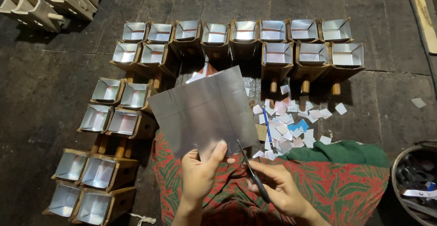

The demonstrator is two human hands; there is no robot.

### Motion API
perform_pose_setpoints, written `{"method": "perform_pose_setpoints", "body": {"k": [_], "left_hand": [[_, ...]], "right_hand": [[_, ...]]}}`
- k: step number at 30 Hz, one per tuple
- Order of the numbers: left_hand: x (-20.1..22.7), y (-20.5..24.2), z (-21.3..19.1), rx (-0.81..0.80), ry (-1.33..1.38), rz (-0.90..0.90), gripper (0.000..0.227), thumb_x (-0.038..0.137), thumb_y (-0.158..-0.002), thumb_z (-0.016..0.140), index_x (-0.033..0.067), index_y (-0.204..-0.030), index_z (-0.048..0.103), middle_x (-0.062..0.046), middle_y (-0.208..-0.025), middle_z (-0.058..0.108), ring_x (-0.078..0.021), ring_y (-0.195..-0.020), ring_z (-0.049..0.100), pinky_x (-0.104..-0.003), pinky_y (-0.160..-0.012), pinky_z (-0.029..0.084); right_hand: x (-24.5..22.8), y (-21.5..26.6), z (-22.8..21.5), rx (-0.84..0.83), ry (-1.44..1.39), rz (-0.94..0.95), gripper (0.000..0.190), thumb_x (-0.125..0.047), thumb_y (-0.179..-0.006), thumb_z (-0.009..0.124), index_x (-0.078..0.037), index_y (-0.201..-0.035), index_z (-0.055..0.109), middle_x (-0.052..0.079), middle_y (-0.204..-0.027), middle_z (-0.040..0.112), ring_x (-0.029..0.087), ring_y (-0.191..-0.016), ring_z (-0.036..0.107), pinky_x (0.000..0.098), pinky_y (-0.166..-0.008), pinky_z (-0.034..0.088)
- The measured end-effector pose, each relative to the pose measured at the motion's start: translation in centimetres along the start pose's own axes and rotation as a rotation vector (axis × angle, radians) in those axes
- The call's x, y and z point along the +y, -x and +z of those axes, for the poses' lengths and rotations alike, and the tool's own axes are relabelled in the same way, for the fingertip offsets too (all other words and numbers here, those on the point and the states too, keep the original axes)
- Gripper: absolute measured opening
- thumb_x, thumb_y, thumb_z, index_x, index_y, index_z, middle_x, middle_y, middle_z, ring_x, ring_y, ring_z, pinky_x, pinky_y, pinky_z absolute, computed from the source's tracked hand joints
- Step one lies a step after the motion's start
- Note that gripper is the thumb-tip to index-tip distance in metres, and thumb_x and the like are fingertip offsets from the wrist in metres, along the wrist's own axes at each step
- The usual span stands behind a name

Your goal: The person cuts several thin metal sheets with scissors, marking them with a pen and then cutting along the lines.

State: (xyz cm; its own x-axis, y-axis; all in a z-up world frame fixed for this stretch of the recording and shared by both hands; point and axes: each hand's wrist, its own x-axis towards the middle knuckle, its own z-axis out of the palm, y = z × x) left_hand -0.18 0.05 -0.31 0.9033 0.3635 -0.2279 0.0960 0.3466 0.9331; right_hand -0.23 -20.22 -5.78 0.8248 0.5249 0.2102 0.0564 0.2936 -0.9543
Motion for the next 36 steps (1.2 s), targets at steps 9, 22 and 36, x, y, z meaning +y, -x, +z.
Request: {"method": "perform_pose_setpoints", "body": {"k": [9,22,36], "left_hand": [[-2.1,0.8,0.3,-0.064,-0.041,-0.094,0.015,0.009,-0.089,0.077,0.0001,-0.077,0.075,-0.011,-0.064,0.076,-0.0188,-0.055,0.075,-0.027,-0.058,0.061],[-1.4,1.3,0.8,-0.043,-0.031,-0.054,0.016,0.005,-0.087,0.077,-0.0023,-0.074,0.078,-0.012,-0.068,0.079,-0.019,-0.059,0.077,-0.029,-0.063,0.067],[-1.3,-1.3,-0.5,0.017,0.201,0.154,0.017,0.005,-0.085,0.078,0.0046,-0.072,0.067,-0.002,-0.063,0.061,-0.0139,-0.059,0.056,-0.03,-0.055,0.047]], "right_hand": [[0.6,0.3,-0.7,0.048,-0.165,0.046,0.045,-0.011,-0.089,0.076,0.007,-0.128,0.063,0.02,-0.106,0.07,0.024,-0.079,0.069,0.0364,-0.074,0.058],[-2.2,-0.9,0.3,0.085,0.137,0.004,0.046,0.001,-0.086,0.071,0.004,-0.131,0.067,0.009,-0.075,0.068,0.016,-0.065,0.064,0.0246,-0.059,0.053],[-2.0,-1.4,-1.0,-0.098,-0.062,0.113,0.044,-0.029,-0.093,0.072,0.004,-0.121,0.066,0.011,-0.097,0.066,0.018,-0.076,0.068,0.03,-0.068,0.058]]}}
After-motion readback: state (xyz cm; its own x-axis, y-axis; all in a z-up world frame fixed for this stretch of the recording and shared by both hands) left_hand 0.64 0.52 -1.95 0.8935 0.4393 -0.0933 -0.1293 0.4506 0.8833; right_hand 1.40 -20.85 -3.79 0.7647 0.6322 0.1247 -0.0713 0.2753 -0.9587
